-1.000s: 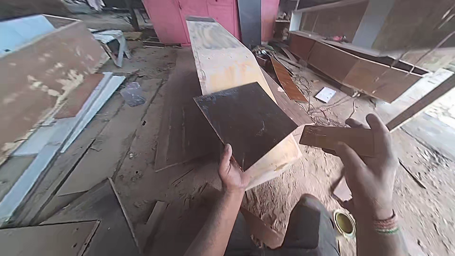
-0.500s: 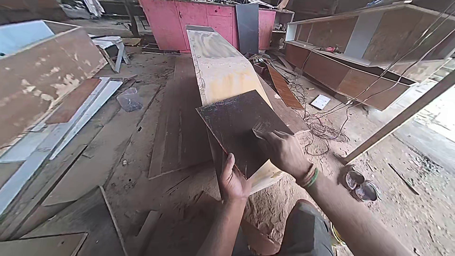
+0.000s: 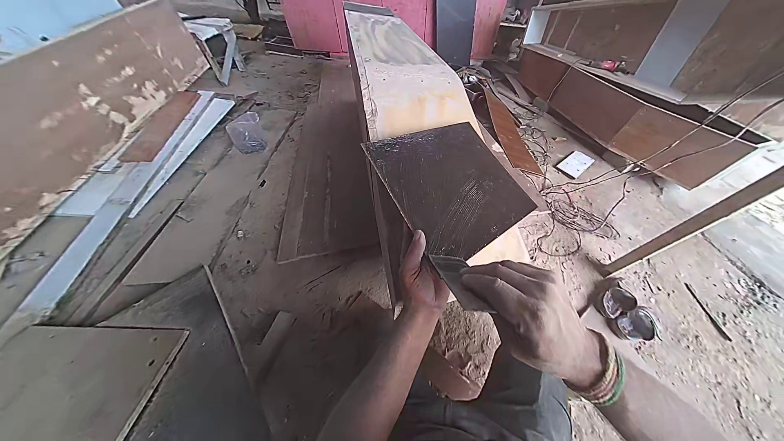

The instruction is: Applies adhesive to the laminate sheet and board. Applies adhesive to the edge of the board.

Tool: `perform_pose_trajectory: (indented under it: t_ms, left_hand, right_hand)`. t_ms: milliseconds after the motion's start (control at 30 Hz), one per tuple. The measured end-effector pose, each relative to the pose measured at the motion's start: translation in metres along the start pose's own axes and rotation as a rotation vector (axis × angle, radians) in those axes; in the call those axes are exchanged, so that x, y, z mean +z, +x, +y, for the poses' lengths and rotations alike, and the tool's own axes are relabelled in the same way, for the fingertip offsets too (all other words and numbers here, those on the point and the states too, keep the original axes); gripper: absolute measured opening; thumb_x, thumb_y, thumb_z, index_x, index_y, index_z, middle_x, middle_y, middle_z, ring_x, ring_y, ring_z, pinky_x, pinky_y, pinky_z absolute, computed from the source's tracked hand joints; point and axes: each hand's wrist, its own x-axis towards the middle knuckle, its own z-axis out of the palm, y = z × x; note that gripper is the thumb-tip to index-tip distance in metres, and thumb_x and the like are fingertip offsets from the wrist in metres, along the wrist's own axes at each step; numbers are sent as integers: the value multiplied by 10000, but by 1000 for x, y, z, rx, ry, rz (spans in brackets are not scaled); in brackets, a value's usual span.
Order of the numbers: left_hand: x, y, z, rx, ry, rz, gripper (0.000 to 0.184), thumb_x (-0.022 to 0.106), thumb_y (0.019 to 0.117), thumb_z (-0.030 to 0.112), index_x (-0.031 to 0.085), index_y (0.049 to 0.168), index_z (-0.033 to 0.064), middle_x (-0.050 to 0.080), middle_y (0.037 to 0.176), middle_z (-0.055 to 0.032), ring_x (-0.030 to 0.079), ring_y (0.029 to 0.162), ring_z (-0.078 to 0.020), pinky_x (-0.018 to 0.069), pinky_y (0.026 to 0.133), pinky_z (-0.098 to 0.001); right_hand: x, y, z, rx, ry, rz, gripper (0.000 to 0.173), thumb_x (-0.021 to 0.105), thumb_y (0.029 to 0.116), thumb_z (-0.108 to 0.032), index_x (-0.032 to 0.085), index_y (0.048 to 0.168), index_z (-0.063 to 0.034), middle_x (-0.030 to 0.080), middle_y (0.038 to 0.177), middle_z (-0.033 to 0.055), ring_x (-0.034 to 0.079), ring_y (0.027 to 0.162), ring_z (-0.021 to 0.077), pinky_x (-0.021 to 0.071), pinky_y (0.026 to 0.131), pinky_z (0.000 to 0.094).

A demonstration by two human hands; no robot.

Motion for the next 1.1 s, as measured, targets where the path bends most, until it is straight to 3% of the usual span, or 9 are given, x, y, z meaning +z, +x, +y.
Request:
perform_pose_trajectory:
  t_ms: [167, 333, 400, 467, 533, 600, 700, 867, 1100]
  left_hand:
    - [14, -3, 8, 15, 89, 53, 283, 375, 1090, 191, 592, 1193, 42, 736, 1049, -102, 729, 992, -183, 620, 874, -398]
    - [-2, 10, 12, 1, -26, -115, 374, 544, 1000, 159, 539, 1373, 126, 696, 1184, -139, 698, 1089, -260, 585, 927, -496]
    - [-6, 13, 12, 25, 10, -112, 418, 511, 1018, 153, 476, 1435, 150, 669, 1235, -128, 673, 1136, -257, 568, 956, -508]
    - [-6, 13, 9, 51, 41, -82, 425, 501, 1017, 134, 468, 1441, 145, 665, 1243, -124, 673, 1137, -252, 574, 949, -499]
    - [-8, 9, 6, 88, 100, -77, 460, 508, 1011, 122, 455, 1468, 144, 650, 1279, -112, 660, 1159, -241, 569, 960, -483]
    - [-9, 5, 2, 124, 147, -74, 492, 507, 1008, 113, 430, 1493, 141, 628, 1317, -113, 645, 1184, -240, 561, 975, -479]
    - [-9, -1, -8, 146, 188, -19, 472, 499, 1004, 111, 456, 1474, 118, 648, 1286, -102, 658, 1162, -215, 566, 972, -450]
    - [-13, -12, -8, -45, 194, 45, 312, 412, 1068, 92, 503, 1361, 34, 686, 1179, -148, 698, 1081, -246, 587, 940, -473]
    - [-12, -2, 59, -409, 768, -65, 218, 447, 1048, 27, 597, 1195, -32, 713, 1075, -204, 738, 932, -306, 624, 866, -508]
  right_hand:
    - [-16, -6, 1, -79, 6, -81, 248, 492, 944, -100, 723, 1029, -136, 779, 1040, 26, 741, 894, 181, 581, 683, 356]
    - [-65, -11, 19, -62, 40, -190, 254, 482, 1007, -133, 733, 1031, -162, 778, 1014, -3, 737, 883, 146, 590, 709, 367]
    - [-82, -13, 30, 97, 15, -92, 253, 499, 1033, -199, 744, 1069, -150, 766, 971, -10, 723, 867, 105, 604, 740, 349]
    - [-87, -8, 41, 369, -92, 29, 220, 554, 1013, -269, 743, 1007, -157, 708, 807, -45, 666, 724, 59, 555, 637, 323]
    - [-74, 1, 58, 640, -196, 59, 199, 577, 977, -278, 706, 912, -141, 623, 671, -7, 616, 606, 148, 494, 545, 424]
    - [-54, 11, 77, 831, -209, -32, 221, 598, 996, -274, 710, 927, -97, 654, 705, 87, 668, 688, 289, 517, 622, 563]
    - [-19, 15, 94, 895, -210, -148, 275, 563, 1002, -291, 707, 948, -62, 674, 752, 143, 687, 772, 360, 512, 688, 601]
    - [23, -14, 103, 715, -251, 6, 295, 534, 998, -247, 747, 955, -47, 728, 847, 130, 715, 784, 331, 548, 677, 561]
    - [12, -35, 119, 786, -128, 48, 327, 557, 1021, -328, 747, 922, -81, 696, 743, 83, 685, 700, 249, 540, 657, 512]
